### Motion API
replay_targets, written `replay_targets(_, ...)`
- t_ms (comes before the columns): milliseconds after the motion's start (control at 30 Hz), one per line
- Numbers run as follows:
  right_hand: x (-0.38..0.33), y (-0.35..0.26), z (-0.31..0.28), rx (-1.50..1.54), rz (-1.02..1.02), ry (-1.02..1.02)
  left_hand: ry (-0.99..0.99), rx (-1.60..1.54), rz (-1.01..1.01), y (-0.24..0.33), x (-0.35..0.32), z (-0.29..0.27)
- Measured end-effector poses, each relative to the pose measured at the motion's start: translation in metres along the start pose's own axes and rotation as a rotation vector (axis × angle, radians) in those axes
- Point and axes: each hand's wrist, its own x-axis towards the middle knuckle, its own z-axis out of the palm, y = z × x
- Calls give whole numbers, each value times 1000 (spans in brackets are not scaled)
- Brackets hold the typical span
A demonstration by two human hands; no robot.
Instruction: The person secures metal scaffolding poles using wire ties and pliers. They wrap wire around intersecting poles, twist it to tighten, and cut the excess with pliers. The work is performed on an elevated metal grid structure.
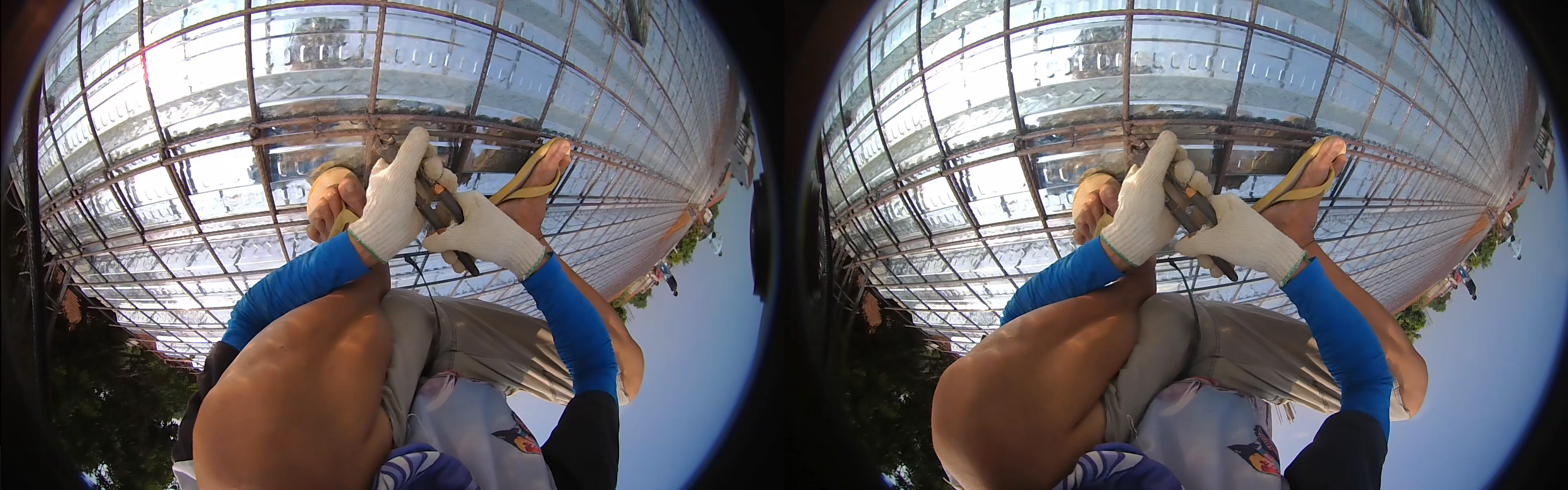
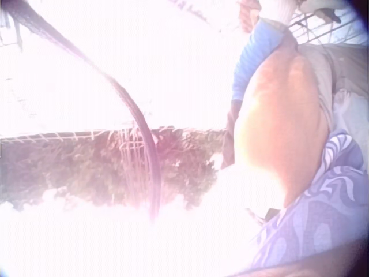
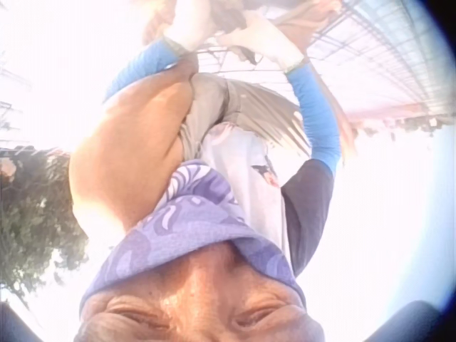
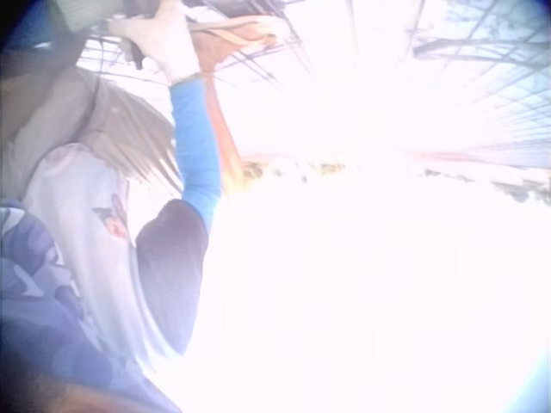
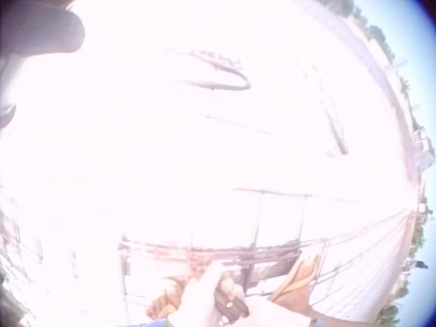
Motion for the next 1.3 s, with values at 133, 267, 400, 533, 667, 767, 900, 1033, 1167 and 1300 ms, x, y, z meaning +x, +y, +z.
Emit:
replay_targets(133,9,24,20,-254,-151,273,-76,-65,-30,-1,6,-11)
replay_targets(267,-2,33,49,-383,-319,468,-153,-117,-84,9,-2,-6)
replay_targets(400,-18,23,43,379,21,-86,-480,-233,-123,15,7,-31)
replay_targets(533,-7,55,71,-368,-275,518,-80,-48,-77,7,-16,11)
replay_targets(667,-11,40,84,-499,-84,678,63,54,-79,2,-19,1)
replay_targets(767,-8,38,78,-366,-131,498,-119,-30,-70,0,-13,-17)
replay_targets(900,3,43,34,180,-17,-141,-183,-97,-69,0,-15,-18)
replay_targets(1033,8,47,34,529,17,-365,-260,-100,-91,5,-14,-19)
replay_targets(1167,-8,29,30,414,35,-214,-42,0,-117,11,-22,1)
replay_targets(1300,-13,22,48,42,-12,97,56,-12,-163,10,-22,-6)
